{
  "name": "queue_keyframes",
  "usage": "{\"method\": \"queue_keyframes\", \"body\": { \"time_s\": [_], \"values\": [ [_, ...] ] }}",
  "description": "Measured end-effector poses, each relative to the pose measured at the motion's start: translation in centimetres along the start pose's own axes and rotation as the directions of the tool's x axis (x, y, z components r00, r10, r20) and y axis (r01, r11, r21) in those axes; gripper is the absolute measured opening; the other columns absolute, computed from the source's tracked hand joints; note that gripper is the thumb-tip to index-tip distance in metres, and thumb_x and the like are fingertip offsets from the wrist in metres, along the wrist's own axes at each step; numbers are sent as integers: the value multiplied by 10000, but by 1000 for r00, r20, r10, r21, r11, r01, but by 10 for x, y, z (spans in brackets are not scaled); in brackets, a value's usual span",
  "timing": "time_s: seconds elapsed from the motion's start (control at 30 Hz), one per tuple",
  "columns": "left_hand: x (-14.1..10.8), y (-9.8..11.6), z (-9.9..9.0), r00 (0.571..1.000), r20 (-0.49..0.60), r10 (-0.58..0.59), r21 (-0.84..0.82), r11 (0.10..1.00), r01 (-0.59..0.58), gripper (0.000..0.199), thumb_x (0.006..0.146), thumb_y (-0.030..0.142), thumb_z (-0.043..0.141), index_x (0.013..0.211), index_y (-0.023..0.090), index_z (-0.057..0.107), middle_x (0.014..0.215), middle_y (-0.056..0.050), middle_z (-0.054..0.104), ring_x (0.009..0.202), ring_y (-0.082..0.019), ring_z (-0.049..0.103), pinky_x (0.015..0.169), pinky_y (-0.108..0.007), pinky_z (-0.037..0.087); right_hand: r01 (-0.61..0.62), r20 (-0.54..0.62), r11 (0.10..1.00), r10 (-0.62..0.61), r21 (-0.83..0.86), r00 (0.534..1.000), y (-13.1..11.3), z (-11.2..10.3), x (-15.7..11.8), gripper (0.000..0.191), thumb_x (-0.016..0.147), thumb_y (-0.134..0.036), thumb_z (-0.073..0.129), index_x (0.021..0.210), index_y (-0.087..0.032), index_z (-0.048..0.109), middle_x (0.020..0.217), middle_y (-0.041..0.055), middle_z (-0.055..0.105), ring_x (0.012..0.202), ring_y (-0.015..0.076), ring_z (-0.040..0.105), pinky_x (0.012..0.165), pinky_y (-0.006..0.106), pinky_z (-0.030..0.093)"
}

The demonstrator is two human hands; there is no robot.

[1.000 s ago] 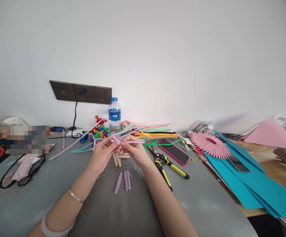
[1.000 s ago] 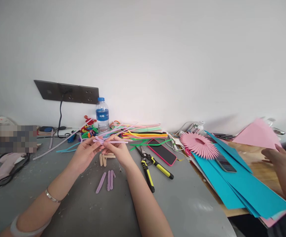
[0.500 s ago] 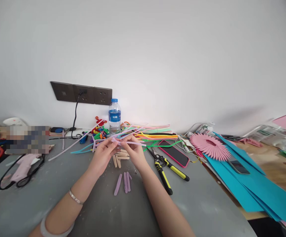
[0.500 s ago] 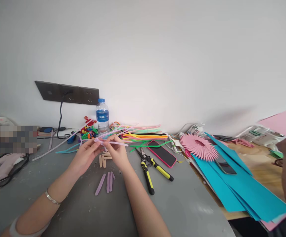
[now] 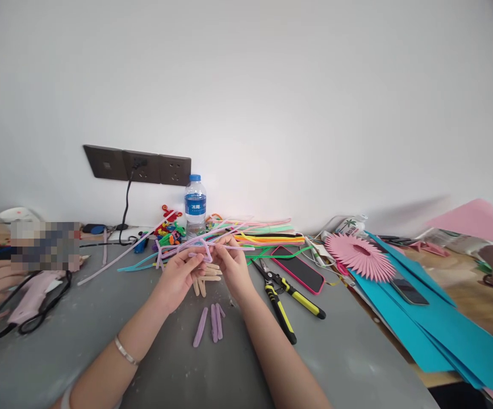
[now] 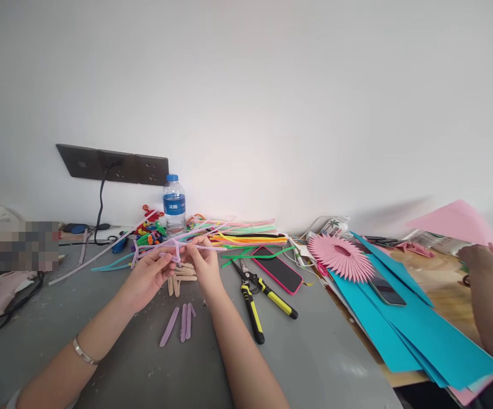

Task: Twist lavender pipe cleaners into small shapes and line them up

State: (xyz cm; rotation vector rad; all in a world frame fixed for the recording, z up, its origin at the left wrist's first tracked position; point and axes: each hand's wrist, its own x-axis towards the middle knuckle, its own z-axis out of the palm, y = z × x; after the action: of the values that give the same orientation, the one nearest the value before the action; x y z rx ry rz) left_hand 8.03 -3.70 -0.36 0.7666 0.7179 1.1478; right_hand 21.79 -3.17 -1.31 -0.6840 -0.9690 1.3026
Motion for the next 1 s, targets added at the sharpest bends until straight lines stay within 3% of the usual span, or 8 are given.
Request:
{"method": "queue_keyframes", "body": {
  "time_s": [0.3, 0.5, 0.63, 0.8, 0.9, 1.0],
  "values": [
    [9, -2, -7, 988, -155, -29, -201, 980, -3, 344, 557, 229, 888, 809, 180, 660, 729, 35, 672, 611, -66, 602, 588, -152, 526, -115, 41, 960, 109, 255, 993, 2, 2, 1, 319, 691, -365, 777, 731, -212, 499, 771, -21, 602, 645, 98, 553, 652, 225, 464],
    [3, -6, -6, 1000, -21, 9, -14, 1000, -9, 290, 667, 313, 827, 879, 177, 683, 734, -13, 674, 658, -113, 598, 573, -186, 483, -205, 90, 952, 189, 228, 978, 7, 3, -1, 306, 685, -382, 782, 896, -208, 644, 640, -37, 543, 515, 89, 461, 552, 229, 436],
    [2, -10, -7, 999, 32, -30, 19, 999, 30, 250, 712, 341, 793, 891, 188, 707, 741, -16, 644, 666, -111, 566, 574, -188, 454, -158, 85, 986, 153, 52, 985, 7, -1, 0, 250, 713, -375, 764, 865, -187, 700, 646, -11, 593, 517, 96, 485, 524, 231, 413],
    [4, -9, -10, 996, -4, -85, 8, 996, 85, 270, 664, 356, 825, 861, 198, 727, 733, -2, 614, 641, -96, 533, 555, -173, 445, 3, 22, 974, 3, -228, 1000, 7, -7, 3, 184, 730, -351, 743, 728, -194, 645, 641, -1, 622, 560, 133, 547, 559, 259, 454],
    [5, -5, -10, 991, -45, -124, 10, 992, 125, 325, 618, 377, 849, 867, 204, 732, 774, -10, 627, 658, -102, 548, 564, -178, 463, 115, 11, 914, -120, -388, 993, 7, -6, 2, 126, 780, -301, 683, 735, -202, 619, 719, 23, 647, 666, 165, 605, 623, 279, 473],
    [6, -5, -8, 990, -45, -133, 23, 991, 135, 334, 622, 423, 836, 856, 208, 733, 746, -13, 623, 670, -120, 563, 563, -191, 475, 231, 38, 788, -256, -571, 966, 7, -5, 0, 65, 798, -187, 626, 741, -215, 611, 823, 43, 673, 771, 185, 630, 696, 295, 479]
  ]
}}
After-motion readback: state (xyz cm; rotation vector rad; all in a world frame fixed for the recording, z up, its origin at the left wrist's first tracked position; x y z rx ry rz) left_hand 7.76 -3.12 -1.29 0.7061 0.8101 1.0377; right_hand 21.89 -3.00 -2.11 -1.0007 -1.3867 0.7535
